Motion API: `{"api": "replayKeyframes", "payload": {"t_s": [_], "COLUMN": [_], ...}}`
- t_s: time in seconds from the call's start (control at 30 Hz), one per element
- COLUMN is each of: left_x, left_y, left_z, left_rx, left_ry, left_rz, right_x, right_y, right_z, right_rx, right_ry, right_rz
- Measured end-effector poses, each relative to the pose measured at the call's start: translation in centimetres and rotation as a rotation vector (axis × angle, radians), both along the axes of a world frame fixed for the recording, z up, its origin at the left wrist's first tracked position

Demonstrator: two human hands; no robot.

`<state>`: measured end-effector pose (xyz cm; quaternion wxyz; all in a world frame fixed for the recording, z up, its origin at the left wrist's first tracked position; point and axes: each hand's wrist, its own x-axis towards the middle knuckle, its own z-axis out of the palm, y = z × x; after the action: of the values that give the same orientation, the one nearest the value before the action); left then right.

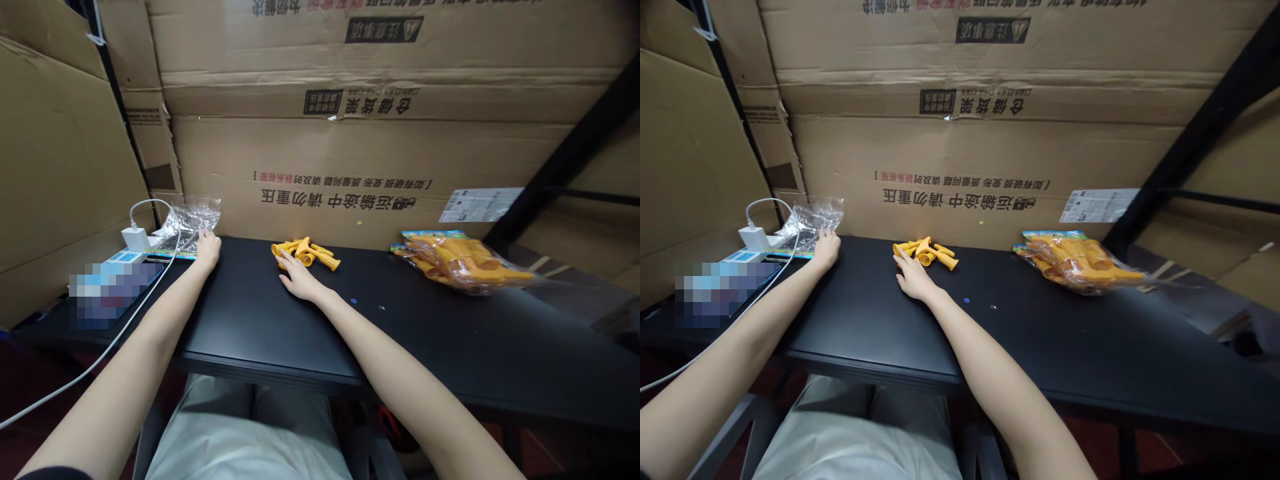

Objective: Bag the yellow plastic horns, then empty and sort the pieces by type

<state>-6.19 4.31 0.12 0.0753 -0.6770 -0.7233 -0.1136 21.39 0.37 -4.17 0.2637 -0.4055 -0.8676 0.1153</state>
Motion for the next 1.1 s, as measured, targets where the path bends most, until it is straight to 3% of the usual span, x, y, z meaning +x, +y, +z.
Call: {"api": "replayKeyframes", "payload": {"t_s": [0.1,0.2,0.43,0.6,0.9,1.1], "left_x": [0.2,-0.2,-3.3,-5.4,-6.9,-5.6], "left_y": [-0.1,0.5,2.9,3.8,3.3,2.9], "left_z": [0.5,0.5,-1.2,-1.2,-1.5,-1.4], "left_rx": [0.149,0.165,-0.129,-0.347,-0.337,-0.26], "left_ry": [0.044,0.096,0.087,0.09,0.16,0.181], "left_rz": [0.003,-0.01,0.148,0.132,0.165,0.067], "right_x": [0.0,0.0,0.0,0.1,0.7,0.7], "right_y": [0.1,0.0,-0.2,-0.4,0.5,0.3], "right_z": [-0.1,0.0,0.2,0.7,1.3,1.2], "right_rx": [0.003,0.002,-0.015,-0.046,-0.04,-0.011], "right_ry": [-0.002,-0.014,-0.049,-0.107,-0.141,-0.162], "right_rz": [0.007,-0.004,-0.026,-0.055,-0.037,-0.04]}}
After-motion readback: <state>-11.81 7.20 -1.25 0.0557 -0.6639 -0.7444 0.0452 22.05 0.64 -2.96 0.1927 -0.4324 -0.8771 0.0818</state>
